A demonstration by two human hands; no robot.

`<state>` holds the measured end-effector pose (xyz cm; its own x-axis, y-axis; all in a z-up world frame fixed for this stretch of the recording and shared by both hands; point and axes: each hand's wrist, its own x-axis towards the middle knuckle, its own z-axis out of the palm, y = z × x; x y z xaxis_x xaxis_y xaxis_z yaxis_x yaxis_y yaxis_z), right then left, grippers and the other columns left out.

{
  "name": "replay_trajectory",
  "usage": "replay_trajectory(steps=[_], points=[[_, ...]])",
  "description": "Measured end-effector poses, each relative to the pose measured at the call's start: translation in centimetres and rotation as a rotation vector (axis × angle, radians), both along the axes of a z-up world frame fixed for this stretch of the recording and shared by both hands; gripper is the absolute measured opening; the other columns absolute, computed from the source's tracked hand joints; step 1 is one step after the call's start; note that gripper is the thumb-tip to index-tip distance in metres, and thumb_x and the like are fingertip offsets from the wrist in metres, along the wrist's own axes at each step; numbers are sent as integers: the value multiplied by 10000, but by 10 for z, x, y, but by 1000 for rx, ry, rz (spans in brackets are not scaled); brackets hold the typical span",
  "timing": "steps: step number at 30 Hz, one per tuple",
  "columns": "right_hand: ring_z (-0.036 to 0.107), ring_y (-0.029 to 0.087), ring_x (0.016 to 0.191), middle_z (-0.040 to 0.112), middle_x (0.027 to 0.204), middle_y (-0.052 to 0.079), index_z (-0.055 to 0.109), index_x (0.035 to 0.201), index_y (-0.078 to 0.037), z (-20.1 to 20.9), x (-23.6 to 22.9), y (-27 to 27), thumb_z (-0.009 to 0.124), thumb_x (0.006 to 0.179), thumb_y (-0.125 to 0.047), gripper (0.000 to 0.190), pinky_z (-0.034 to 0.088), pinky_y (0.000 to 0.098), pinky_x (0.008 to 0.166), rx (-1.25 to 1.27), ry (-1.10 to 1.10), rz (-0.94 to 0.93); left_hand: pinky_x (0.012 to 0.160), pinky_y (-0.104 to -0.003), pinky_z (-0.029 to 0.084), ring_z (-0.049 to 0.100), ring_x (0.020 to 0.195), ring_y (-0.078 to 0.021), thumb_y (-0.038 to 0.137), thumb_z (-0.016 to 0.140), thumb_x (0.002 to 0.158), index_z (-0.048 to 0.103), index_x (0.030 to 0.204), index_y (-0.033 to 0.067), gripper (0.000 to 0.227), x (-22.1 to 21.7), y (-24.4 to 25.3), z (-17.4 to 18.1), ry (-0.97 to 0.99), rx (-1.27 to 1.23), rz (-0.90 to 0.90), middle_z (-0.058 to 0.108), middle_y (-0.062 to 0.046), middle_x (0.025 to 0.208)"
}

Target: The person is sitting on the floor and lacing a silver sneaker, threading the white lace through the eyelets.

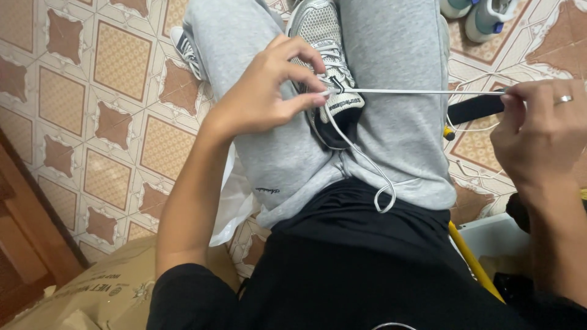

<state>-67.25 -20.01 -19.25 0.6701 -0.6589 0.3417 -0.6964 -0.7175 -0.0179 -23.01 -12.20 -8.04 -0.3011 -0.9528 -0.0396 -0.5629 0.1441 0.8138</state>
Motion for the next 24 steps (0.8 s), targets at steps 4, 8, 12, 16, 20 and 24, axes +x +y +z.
replay_trajectory(steps=[4, 8, 12, 16, 20, 24], points=[[648, 410, 1069, 716, 1180, 252, 702, 1226, 88, 8, 0, 5, 691, 1307, 46, 92, 544, 477, 965, 64, -112, -9, 943, -401, 458, 587, 1031, -236, 188, 841, 939, 787, 890, 93, 119, -10, -4, -7, -10, -174, 92, 730, -18, 1014], [682, 431, 1015, 696, 1179, 305, 711, 1252, 120, 12, 1, 5, 702, 1284, 90, 45, 544, 484, 893, 34, -143, 15, 940, -410, 475, 600, 1045, -241, 220, 807, 961, 789, 942, 112, 111, -14, -1, -9, -119, -233, 93, 769, -18, 972], [667, 442, 1091, 679, 1218, 297, 670, 1275, 152, 20, 1, 9, 642, 1295, 176, 42, 542, 486, 1030, 162, -205, -11, 748, -373, 427, 584, 893, -233, 211, 925, 916, 799, 939, 114, 160, -12, -2, -18, -400, -572, 23, 726, -21, 838], [688, 388, 1134, 691, 1256, 262, 710, 1388, 128, 22, -10, 9, 707, 1380, 103, 27, 544, 416, 1028, 164, -66, -150, 640, -350, 469, 562, 795, -222, 96, 888, 928, 777, 919, 80, 113, -10, -2, -27, -446, -648, -61, 669, -31, 788], [690, 428, 1146, 686, 1298, 309, 679, 1415, 172, 0, -26, 3, 629, 1369, 127, 81, 551, 444, 1014, 188, -171, -131, 690, -363, 477, 578, 842, -228, 123, 881, 906, 806, 1015, 98, 135, -9, -1, -25, -480, -542, -109, 719, -28, 838], [690, 436, 1161, 691, 1288, 309, 678, 1412, 174, -11, -31, -1, 601, 1401, 78, 123, 529, 450, 1051, 207, -222, -163, 719, -391, 448, 532, 881, -256, -78, 753, 837, 772, 1170, 66, 363, -4, 1, -16, -558, -427, -168, 687, -27, 842]])
